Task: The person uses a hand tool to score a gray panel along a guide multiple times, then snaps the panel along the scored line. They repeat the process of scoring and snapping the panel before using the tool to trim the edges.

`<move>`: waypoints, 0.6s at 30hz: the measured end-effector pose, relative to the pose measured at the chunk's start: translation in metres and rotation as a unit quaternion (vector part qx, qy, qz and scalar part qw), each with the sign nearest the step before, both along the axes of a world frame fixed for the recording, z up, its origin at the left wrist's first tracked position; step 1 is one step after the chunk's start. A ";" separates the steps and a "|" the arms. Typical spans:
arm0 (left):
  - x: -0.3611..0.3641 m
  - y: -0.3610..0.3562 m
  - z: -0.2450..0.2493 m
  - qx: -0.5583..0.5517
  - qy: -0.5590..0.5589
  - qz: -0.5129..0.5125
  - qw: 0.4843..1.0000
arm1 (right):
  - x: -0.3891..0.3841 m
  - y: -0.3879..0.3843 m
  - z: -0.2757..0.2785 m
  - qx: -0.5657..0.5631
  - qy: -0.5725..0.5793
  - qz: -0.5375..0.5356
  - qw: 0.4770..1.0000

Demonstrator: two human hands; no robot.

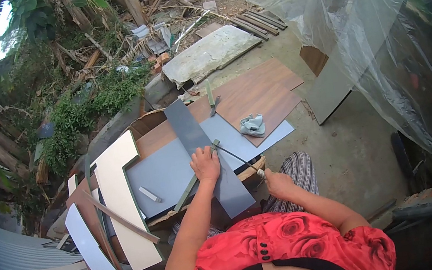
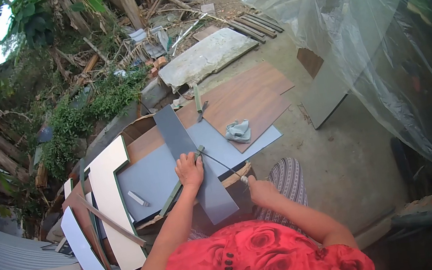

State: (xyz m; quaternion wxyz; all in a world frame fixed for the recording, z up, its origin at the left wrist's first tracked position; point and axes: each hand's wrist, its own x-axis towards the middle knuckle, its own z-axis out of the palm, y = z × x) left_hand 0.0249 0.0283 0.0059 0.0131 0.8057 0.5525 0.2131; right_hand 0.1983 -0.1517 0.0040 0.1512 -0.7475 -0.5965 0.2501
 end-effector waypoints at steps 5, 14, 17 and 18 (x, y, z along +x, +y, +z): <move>-0.006 0.008 -0.002 -0.004 -0.006 0.007 1.000 | 0.005 0.008 0.009 0.009 0.006 0.015 1.000; -0.015 -0.003 -0.004 -0.006 -0.017 -0.021 1.000 | -0.004 -0.039 -0.007 0.193 0.126 0.084 0.970; -0.015 -0.005 -0.002 0.005 -0.023 -0.028 0.999 | -0.001 -0.041 0.005 0.167 0.064 0.070 0.981; -0.015 -0.006 -0.001 0.001 -0.025 -0.024 0.999 | -0.001 -0.041 0.003 0.167 0.063 0.071 0.981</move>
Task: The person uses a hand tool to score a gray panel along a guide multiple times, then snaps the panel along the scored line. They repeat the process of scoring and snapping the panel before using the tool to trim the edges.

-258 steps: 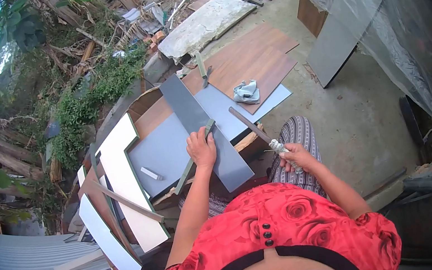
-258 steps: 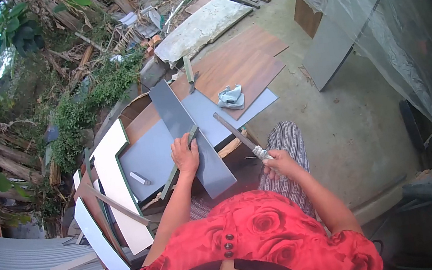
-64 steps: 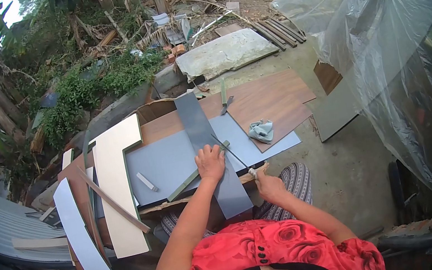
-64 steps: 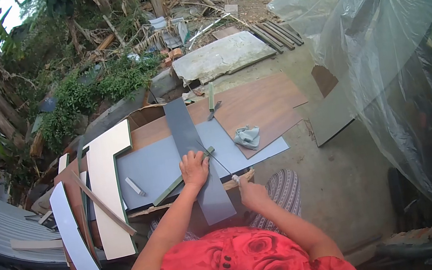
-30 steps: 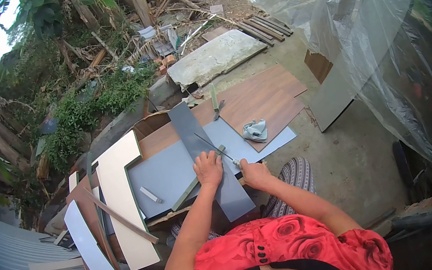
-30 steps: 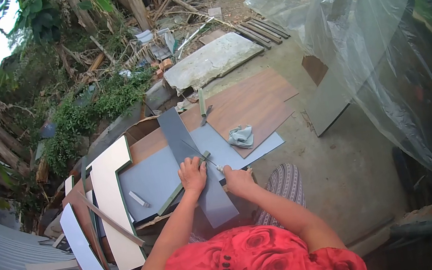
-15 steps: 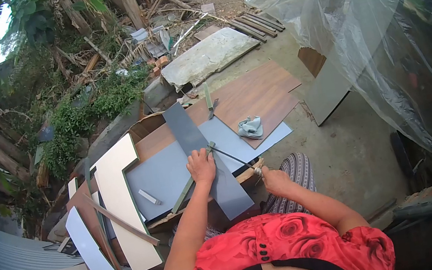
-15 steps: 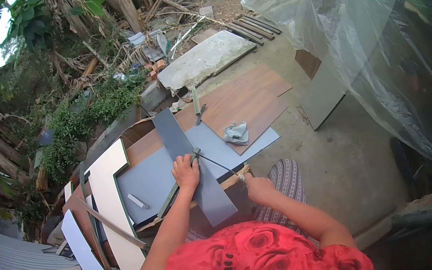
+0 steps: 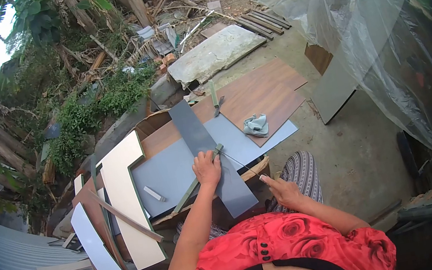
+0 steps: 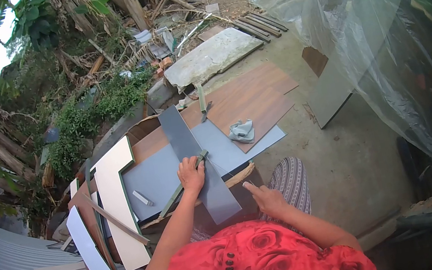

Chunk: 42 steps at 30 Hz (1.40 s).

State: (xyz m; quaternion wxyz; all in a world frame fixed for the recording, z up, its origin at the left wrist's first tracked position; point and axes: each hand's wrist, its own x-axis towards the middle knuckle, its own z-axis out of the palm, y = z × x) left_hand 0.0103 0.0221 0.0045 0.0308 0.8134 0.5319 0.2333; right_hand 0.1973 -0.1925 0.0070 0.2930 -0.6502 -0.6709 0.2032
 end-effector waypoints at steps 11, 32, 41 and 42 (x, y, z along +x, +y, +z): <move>0.000 -0.001 0.003 0.004 0.015 -0.004 1.000 | -0.035 0.110 -0.011 0.041 -0.094 -0.017 0.995; 0.004 -0.004 0.004 0.012 0.023 -0.002 1.000 | -0.032 0.098 -0.022 0.094 -0.082 -0.023 0.992; 0.005 -0.003 -0.001 0.007 0.021 -0.001 1.000 | 0.006 -0.016 -0.015 0.026 -0.058 -0.006 0.998; 0.005 -0.003 -0.001 0.007 0.021 -0.001 1.000 | 0.005 -0.013 -0.013 0.027 -0.059 -0.010 0.998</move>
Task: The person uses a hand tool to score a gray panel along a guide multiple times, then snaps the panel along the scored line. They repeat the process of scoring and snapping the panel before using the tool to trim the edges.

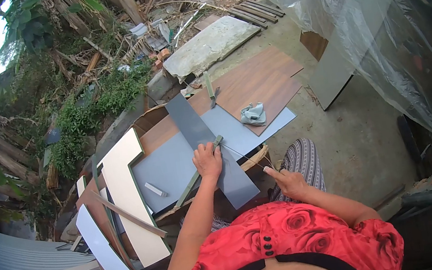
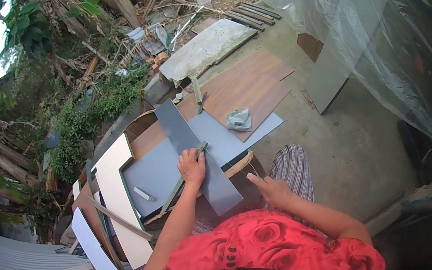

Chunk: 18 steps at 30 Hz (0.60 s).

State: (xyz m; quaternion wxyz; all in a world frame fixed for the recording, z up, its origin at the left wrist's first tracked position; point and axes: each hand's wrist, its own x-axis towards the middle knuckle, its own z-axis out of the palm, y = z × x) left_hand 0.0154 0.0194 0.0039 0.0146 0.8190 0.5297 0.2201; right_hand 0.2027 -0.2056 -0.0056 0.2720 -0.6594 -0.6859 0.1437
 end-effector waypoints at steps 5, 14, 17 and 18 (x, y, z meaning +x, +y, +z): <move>-0.001 0.002 -0.003 0.023 0.004 -0.012 1.000 | -0.023 0.075 0.002 0.017 -0.040 -0.004 0.999; -0.002 -0.002 -0.001 0.020 0.005 -0.008 1.000 | -0.023 0.070 0.001 0.013 -0.011 0.002 1.000; 0.000 -0.002 0.004 0.006 -0.001 -0.006 1.000 | -0.010 0.018 0.002 -0.004 -0.008 -0.002 1.000; -0.002 -0.003 0.003 0.003 0.001 -0.010 1.000 | -0.008 0.011 0.004 -0.003 0.007 0.002 1.000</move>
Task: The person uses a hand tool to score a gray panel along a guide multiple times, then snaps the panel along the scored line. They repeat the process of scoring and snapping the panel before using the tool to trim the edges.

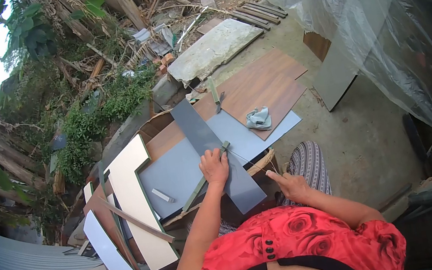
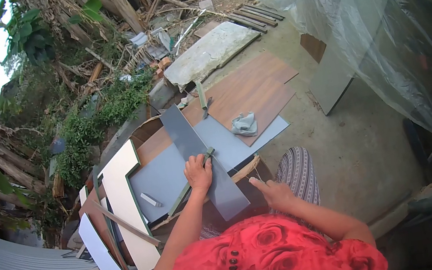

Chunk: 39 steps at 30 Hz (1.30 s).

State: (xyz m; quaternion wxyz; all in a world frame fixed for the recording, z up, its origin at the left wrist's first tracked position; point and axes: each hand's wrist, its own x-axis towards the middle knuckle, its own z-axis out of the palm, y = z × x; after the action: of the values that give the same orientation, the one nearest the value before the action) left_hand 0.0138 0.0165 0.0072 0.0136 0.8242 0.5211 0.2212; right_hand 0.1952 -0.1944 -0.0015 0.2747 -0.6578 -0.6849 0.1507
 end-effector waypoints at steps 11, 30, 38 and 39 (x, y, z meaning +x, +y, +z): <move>-0.001 0.002 -0.003 0.007 0.017 -0.009 1.000 | -0.030 0.101 0.002 0.017 0.000 -0.009 1.000; -0.002 0.003 -0.006 0.023 0.011 -0.019 0.999 | -0.027 0.101 -0.001 0.022 -0.004 -0.002 1.000; 0.003 -0.001 -0.004 0.031 0.018 0.008 0.999 | -0.010 0.031 0.004 0.012 0.004 -0.010 1.000; 0.003 -0.001 -0.003 0.027 0.017 0.005 0.999 | -0.002 0.011 0.006 -0.005 0.005 -0.006 1.000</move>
State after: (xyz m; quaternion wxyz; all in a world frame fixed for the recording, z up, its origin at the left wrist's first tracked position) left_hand 0.0165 0.0156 0.0040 -0.0184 0.8253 0.5190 0.2216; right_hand 0.1929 -0.1834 0.0041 0.2762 -0.6622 -0.6789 0.1558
